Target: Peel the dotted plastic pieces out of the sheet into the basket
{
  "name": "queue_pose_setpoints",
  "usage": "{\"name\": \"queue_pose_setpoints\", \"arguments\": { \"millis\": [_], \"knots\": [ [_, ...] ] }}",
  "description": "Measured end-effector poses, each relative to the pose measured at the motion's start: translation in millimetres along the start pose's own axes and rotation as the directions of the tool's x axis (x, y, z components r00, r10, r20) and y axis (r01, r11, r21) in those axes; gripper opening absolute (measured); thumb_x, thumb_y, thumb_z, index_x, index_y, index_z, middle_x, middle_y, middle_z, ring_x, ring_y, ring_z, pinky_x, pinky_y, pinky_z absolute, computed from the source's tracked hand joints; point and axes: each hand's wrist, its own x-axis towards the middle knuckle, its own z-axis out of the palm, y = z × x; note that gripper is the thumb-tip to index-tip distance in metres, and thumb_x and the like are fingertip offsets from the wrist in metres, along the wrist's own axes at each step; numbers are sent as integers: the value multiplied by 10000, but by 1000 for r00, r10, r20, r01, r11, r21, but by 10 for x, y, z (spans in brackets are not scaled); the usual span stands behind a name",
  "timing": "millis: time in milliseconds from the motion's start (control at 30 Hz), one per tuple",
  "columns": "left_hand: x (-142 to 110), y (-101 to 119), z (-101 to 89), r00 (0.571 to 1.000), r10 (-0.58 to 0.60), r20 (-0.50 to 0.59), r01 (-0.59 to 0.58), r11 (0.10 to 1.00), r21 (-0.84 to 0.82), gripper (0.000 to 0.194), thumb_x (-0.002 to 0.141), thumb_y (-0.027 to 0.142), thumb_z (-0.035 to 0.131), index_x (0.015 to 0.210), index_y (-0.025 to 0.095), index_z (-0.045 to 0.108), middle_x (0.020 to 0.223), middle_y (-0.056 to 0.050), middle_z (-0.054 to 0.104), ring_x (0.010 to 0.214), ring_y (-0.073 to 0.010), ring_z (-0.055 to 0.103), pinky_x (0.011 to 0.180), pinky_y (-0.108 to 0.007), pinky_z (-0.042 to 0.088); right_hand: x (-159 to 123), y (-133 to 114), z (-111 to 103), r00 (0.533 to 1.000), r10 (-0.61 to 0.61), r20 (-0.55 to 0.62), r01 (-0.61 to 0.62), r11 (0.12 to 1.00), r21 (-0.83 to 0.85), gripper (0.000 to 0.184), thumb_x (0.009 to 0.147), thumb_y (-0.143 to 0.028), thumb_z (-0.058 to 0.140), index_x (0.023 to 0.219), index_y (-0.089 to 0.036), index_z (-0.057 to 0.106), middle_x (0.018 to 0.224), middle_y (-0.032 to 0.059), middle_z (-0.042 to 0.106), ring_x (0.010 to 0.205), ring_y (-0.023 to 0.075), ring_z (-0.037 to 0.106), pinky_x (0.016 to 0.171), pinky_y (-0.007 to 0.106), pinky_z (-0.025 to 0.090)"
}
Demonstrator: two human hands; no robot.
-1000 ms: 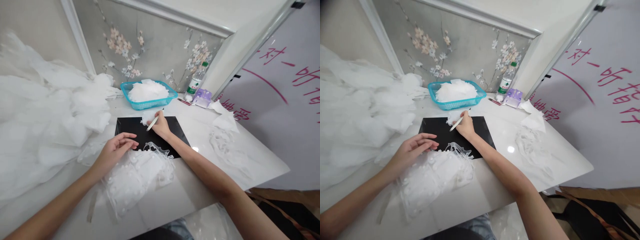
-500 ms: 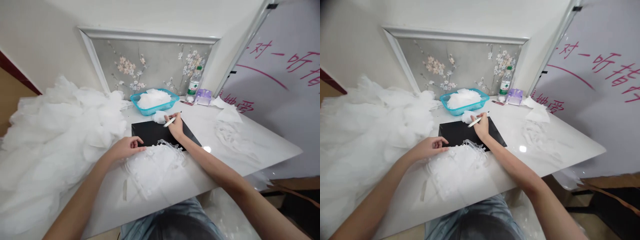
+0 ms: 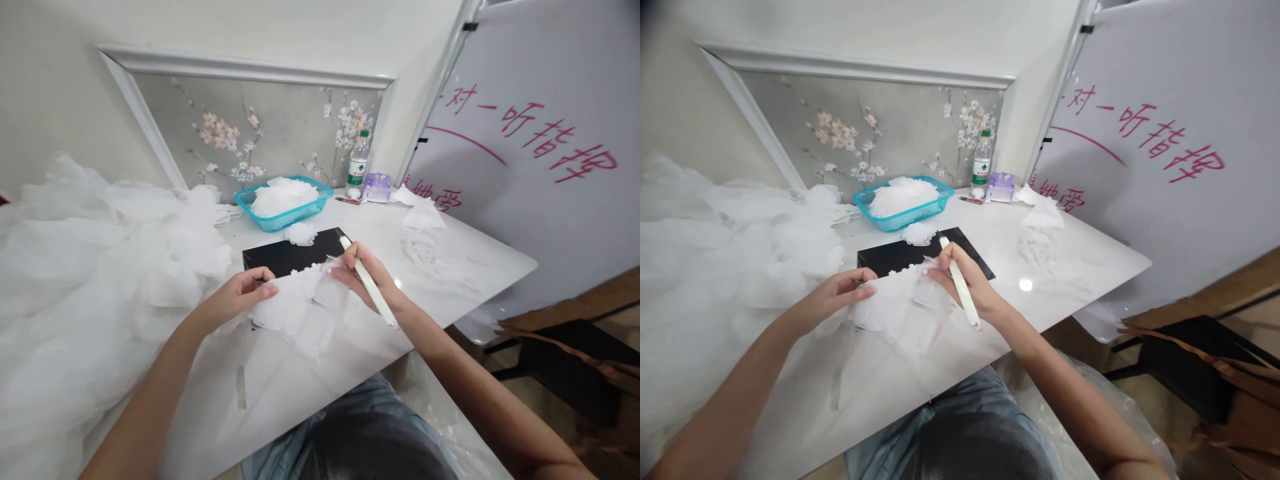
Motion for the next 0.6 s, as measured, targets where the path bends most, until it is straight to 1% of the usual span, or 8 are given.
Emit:
{"name": "queue_pose_setpoints", "arguments": {
  "millis": [67, 133, 200, 233, 333, 433, 500, 600],
  "knots": [
    [27, -16, 23, 999, 16, -37, -18, 999, -51, 258, 775, 460, 563, 849, 213, 572, 810, -1, 560, 724, -142, 523, 609, -228, 418, 103, -127, -33, 1000, -31, 5, 30, 996, 80, 283, 819, -353, 568, 764, -236, 316, 649, -65, 368, 507, 82, 298, 474, 213, 267],
    [73, -39, 93, 974, 64, -219, -83, 994, -78, 356, 807, 518, 477, 1005, 237, 568, 1005, -39, 590, 912, -193, 546, 743, -275, 451, 225, -237, -50, 994, -80, 77, 67, 986, 156, 289, 818, -352, 573, 767, -239, 312, 696, -46, 440, 541, 87, 368, 502, 214, 310],
    [104, -45, 198, 908, 153, -389, -190, 980, -56, 492, 800, 581, 434, 1168, 262, 512, 1229, -60, 530, 1139, -237, 469, 898, -322, 418, 349, -322, -45, 963, -139, 231, 90, 973, 212, 308, 799, -362, 601, 763, -238, 321, 732, -28, 483, 605, 98, 437, 561, 223, 371],
    [103, -36, 254, 892, 190, -411, -234, 970, -60, 563, 787, 617, 424, 1231, 275, 476, 1306, -58, 489, 1215, -250, 416, 949, -338, 392, 401, -357, -33, 931, -160, 329, 88, 971, 221, 319, 781, -366, 623, 760, -235, 333, 737, -24, 488, 632, 102, 455, 589, 228, 394],
    [33, 38, 372, 965, 173, -197, -219, 945, -242, 762, 694, 783, 353, 1246, 281, 504, 1248, -70, 558, 1161, -297, 490, 893, -379, 447, 484, -438, 22, 837, -166, 522, 62, 975, 212, 334, 735, -363, 677, 738, -222, 374, 719, -28, 465, 639, 94, 447, 598, 221, 418],
    [-52, 143, 343, 997, 67, 25, -57, 955, -291, 806, 597, 851, 377, 1064, 250, 640, 957, -75, 668, 883, -297, 608, 701, -375, 498, 466, -461, 41, 849, -124, 514, 18, 978, 206, 341, 732, -350, 682, 697, -213, 372, 682, -31, 456, 615, 89, 443, 559, 210, 402],
    [-65, 191, 247, 997, 69, 21, -66, 990, -125, 632, 637, 766, 473, 924, 244, 681, 867, -54, 663, 811, -261, 596, 697, -356, 480, 445, -420, 15, 872, -81, 482, -12, 983, 186, 348, 731, -338, 683, 678, -213, 362, 650, -33, 466, 579, 87, 440, 518, 207, 380],
    [-32, 178, 88, 958, 210, -195, -149, 946, 286, 378, 641, 597, 622, 705, 228, 664, 821, -43, 623, 862, -248, 541, 853, -384, 416, 462, -281, -39, 895, -13, 446, -62, 986, 153, 349, 721, -325, 688, 674, -218, 359, 656, -20, 527, 556, 92, 459, 485, 211, 369]
  ]
}}
